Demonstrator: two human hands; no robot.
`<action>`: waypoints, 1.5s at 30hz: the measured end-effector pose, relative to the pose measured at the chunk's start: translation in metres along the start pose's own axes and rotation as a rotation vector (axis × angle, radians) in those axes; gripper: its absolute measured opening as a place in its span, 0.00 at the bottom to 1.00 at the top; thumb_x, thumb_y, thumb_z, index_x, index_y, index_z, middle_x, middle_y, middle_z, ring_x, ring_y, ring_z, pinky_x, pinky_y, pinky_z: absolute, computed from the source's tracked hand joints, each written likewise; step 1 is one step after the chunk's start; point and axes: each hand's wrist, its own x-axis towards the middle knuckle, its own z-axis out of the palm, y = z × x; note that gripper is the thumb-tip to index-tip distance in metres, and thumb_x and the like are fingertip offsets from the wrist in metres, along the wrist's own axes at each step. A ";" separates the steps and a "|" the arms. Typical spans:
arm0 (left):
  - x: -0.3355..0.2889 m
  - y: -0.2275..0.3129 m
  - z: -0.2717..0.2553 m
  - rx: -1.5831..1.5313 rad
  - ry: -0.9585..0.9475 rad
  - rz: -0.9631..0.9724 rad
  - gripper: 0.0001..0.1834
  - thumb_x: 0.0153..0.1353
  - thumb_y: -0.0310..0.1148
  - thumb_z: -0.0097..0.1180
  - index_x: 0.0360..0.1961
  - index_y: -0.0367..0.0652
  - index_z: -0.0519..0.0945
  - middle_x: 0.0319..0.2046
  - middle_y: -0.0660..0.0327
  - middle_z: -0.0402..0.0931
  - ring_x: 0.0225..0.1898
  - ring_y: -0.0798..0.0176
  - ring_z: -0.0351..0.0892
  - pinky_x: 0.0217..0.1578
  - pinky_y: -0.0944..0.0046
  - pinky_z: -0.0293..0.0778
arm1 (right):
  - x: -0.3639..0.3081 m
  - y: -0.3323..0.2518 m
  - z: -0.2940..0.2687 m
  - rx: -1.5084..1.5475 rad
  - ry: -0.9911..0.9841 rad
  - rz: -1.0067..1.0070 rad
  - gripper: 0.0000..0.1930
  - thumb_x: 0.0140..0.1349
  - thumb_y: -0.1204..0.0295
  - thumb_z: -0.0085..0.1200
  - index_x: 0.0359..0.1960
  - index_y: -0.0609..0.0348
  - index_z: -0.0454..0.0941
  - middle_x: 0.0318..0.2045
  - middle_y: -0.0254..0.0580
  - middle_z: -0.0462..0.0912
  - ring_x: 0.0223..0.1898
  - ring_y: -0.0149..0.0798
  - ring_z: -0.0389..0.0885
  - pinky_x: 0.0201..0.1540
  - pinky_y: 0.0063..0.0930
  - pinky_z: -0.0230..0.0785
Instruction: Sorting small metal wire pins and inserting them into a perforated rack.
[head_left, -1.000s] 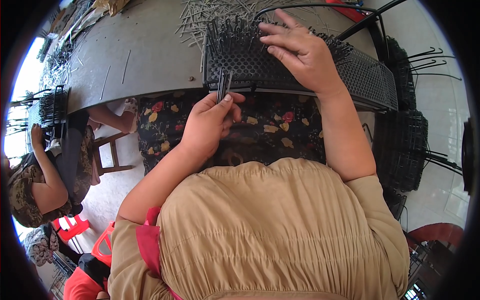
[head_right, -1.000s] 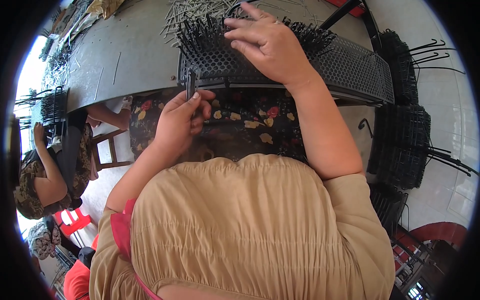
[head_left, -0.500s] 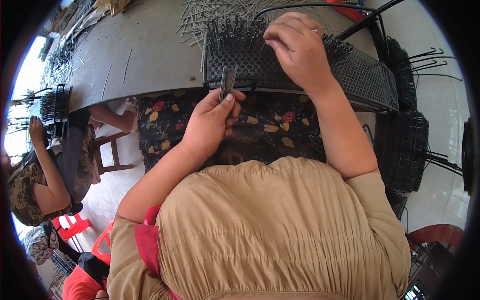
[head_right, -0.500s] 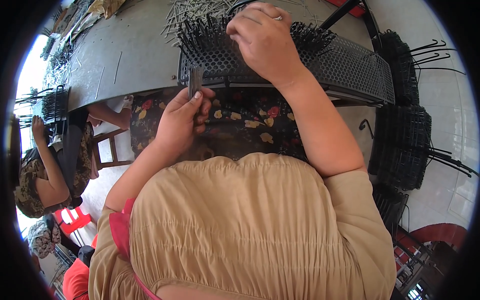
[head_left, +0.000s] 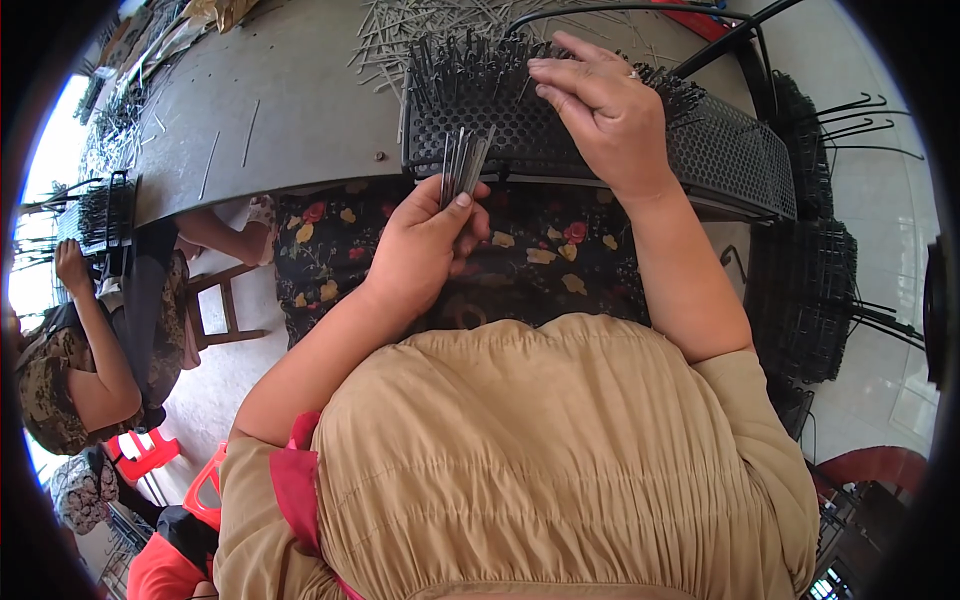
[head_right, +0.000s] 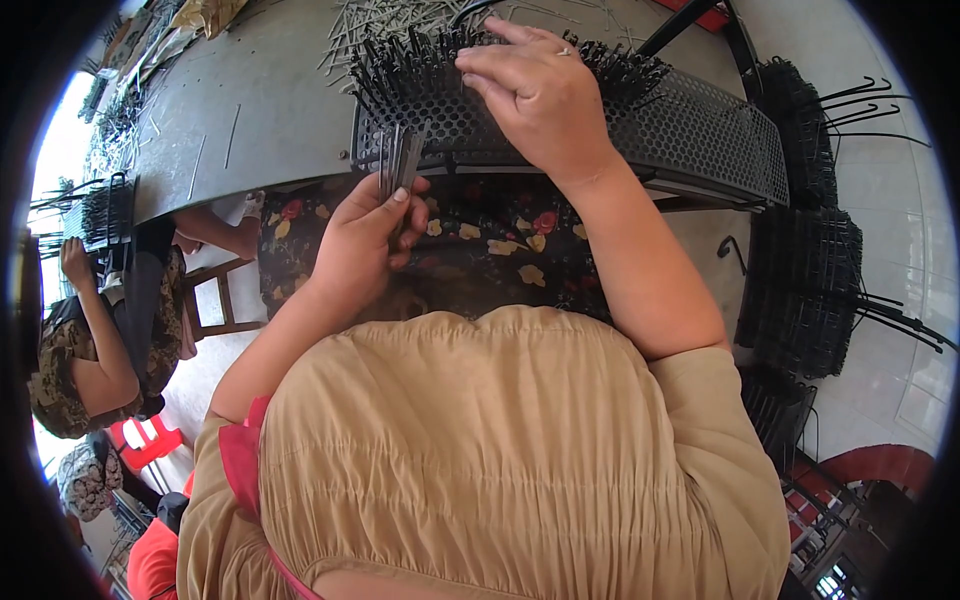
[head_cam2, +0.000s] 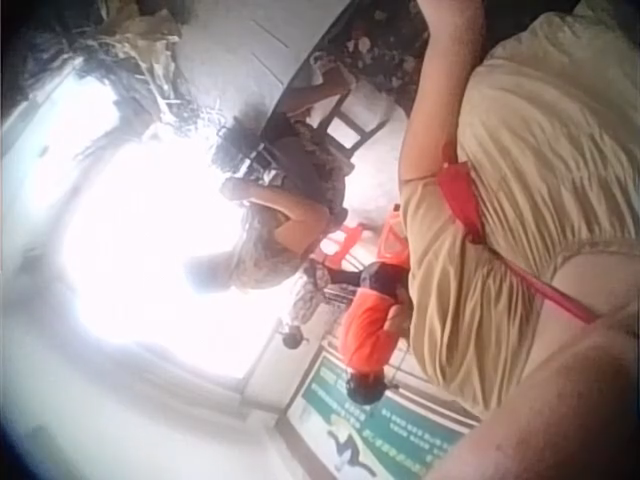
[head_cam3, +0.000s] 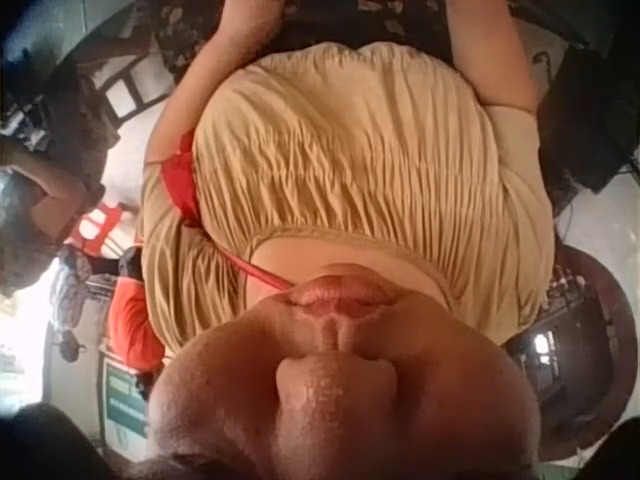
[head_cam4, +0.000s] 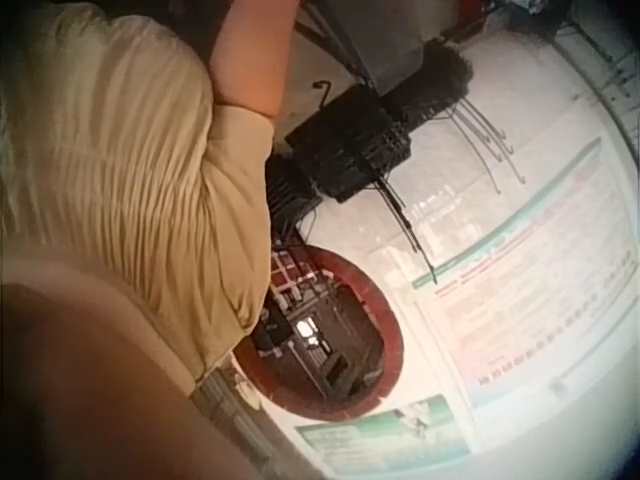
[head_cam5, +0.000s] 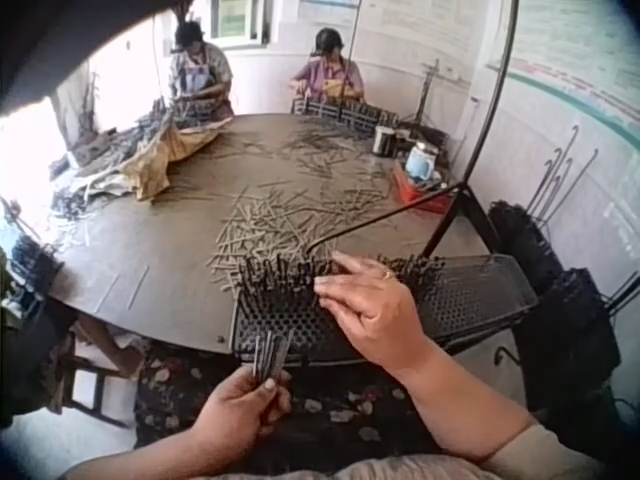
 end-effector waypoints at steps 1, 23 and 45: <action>0.000 0.000 0.000 0.001 -0.019 0.026 0.08 0.73 0.33 0.43 0.47 0.44 0.73 0.26 0.68 0.73 0.20 0.77 0.62 0.18 0.76 0.57 | -0.002 -0.001 0.001 0.020 0.066 -0.025 0.08 0.56 0.80 0.62 0.37 0.59 0.85 0.35 0.40 0.87 0.44 0.39 0.85 0.46 0.30 0.76; 0.012 0.000 0.016 0.037 0.011 -0.024 0.09 0.72 0.32 0.45 0.45 0.41 0.76 0.33 0.64 0.80 0.23 0.77 0.70 0.16 0.76 0.62 | -0.004 -0.009 0.002 0.106 0.292 0.269 0.16 0.57 0.80 0.64 0.47 0.56 0.75 0.31 0.37 0.85 0.32 0.26 0.83 0.36 0.19 0.76; 0.015 -0.001 0.022 -0.058 -0.036 0.087 0.08 0.71 0.31 0.47 0.43 0.40 0.76 0.32 0.60 0.80 0.23 0.75 0.69 0.17 0.76 0.59 | -0.018 -0.003 -0.026 1.089 0.201 0.917 0.06 0.63 0.77 0.57 0.40 0.63 0.78 0.33 0.45 0.85 0.33 0.34 0.86 0.27 0.17 0.73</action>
